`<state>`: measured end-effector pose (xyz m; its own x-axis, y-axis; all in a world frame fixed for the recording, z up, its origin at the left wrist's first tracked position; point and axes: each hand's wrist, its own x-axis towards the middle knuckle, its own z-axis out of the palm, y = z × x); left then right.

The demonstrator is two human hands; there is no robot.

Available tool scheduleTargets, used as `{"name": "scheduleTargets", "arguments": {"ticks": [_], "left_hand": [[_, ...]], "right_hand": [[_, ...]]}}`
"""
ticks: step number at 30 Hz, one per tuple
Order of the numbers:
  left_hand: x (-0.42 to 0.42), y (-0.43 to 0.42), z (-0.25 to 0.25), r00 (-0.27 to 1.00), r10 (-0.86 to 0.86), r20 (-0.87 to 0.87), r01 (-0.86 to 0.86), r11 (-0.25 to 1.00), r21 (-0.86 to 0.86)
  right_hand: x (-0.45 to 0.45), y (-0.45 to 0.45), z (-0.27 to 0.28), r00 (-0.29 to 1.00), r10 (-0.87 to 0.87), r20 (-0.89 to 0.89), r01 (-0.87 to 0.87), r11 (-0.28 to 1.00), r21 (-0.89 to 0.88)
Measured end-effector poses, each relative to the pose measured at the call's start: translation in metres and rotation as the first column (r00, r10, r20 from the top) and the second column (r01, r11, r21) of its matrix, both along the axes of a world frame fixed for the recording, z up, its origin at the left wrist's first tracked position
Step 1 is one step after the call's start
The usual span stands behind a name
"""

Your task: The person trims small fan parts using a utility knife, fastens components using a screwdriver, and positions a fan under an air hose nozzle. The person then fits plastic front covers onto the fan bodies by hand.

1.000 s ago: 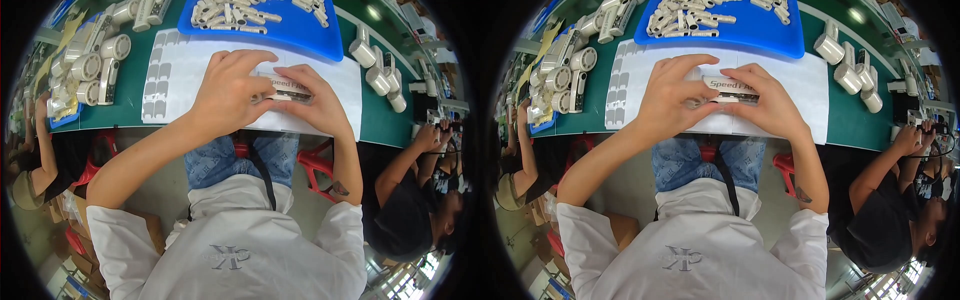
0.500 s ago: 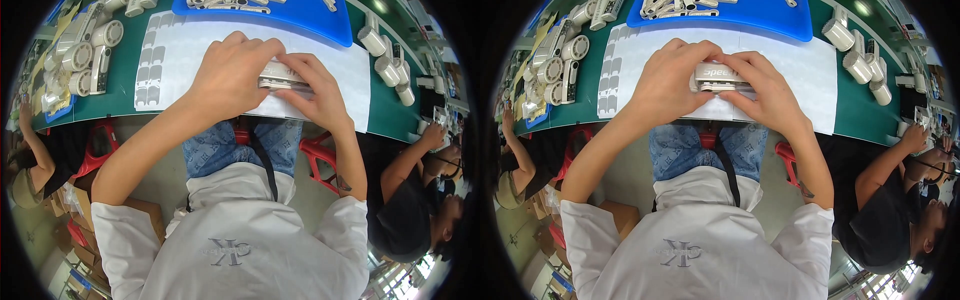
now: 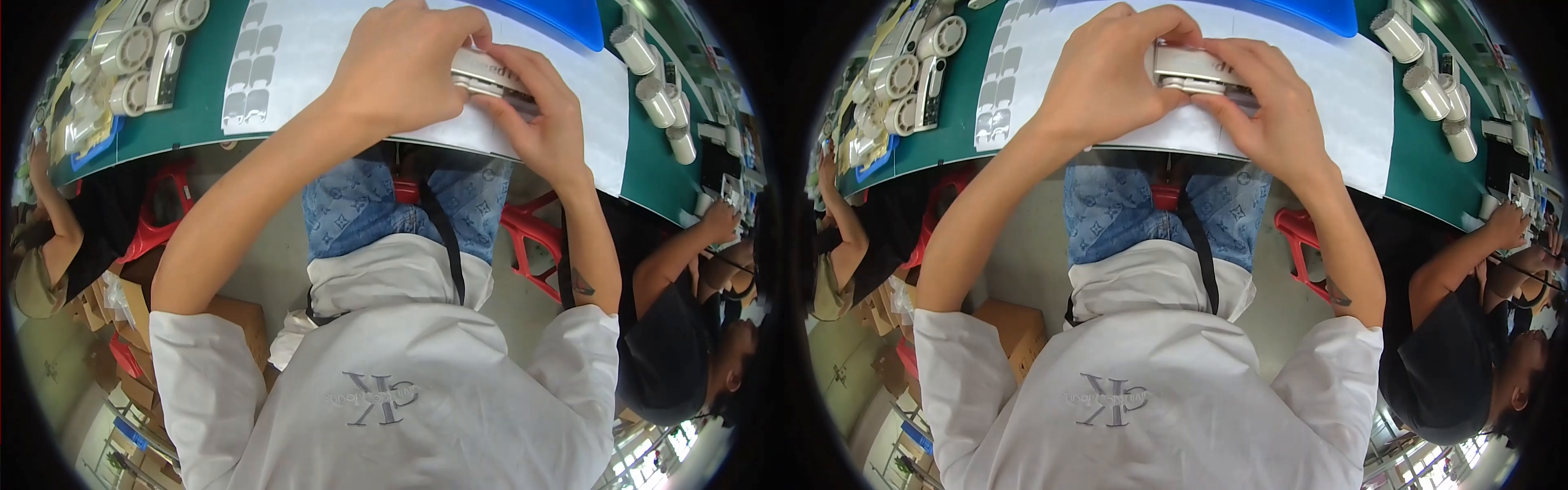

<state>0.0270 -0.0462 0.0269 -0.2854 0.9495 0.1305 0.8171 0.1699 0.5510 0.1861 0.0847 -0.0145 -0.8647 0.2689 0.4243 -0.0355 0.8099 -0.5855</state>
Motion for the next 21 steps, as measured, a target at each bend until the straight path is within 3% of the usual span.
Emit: {"name": "scheduleTargets", "arguments": {"ticks": [1,4,6,10,13,15,16,17,18,19,21], "left_hand": [[-0.004,0.002,0.008,0.999,-0.034,0.031,0.038,0.993,-0.114],[-0.007,0.003,0.004,0.997,-0.073,-0.029,0.075,0.996,0.056],[-0.006,0.002,0.005,0.998,-0.056,0.014,0.055,0.997,0.058],[-0.01,0.002,0.004,0.997,-0.034,0.073,0.032,0.999,0.036],[-0.025,-0.004,0.01,0.969,-0.197,0.151,0.159,0.96,0.231],[-0.028,-0.015,0.03,0.908,-0.218,0.356,0.103,0.943,0.315],[-0.027,-0.016,0.036,0.875,-0.234,0.424,0.091,0.939,0.331],[-0.026,-0.018,0.043,0.836,-0.249,0.489,0.076,0.935,0.346],[-0.024,0.003,0.033,0.777,-0.57,0.268,0.257,0.676,0.691],[-0.021,-0.008,0.026,0.769,-0.51,0.385,0.177,0.749,0.638],[-0.002,-0.028,0.043,0.709,-0.361,0.605,0.01,0.864,0.503]], "right_hand": [[0.0,0.0,0.0,1.0,0.004,-0.005,-0.004,1.0,-0.002],[-0.001,0.008,0.0,0.999,0.024,0.024,-0.022,0.997,-0.077],[0.0,0.014,0.001,0.993,0.11,0.048,-0.097,0.969,-0.226],[0.001,0.012,0.002,0.993,0.113,0.039,-0.104,0.977,-0.184],[0.001,0.005,0.006,0.994,0.106,0.028,-0.096,0.966,-0.24],[0.009,-0.013,0.013,0.999,0.041,-0.013,-0.041,0.814,-0.58],[0.015,-0.024,0.023,0.998,0.05,0.042,0.0,0.653,-0.758],[0.02,-0.031,0.032,0.988,0.151,0.017,-0.043,0.386,-0.921],[0.025,-0.043,0.038,0.979,0.202,-0.002,-0.066,0.314,-0.947],[0.026,-0.056,0.042,0.968,0.25,-0.027,-0.089,0.24,-0.967],[0.019,-0.078,0.044,0.951,0.309,0.001,-0.083,0.257,-0.963]]}}
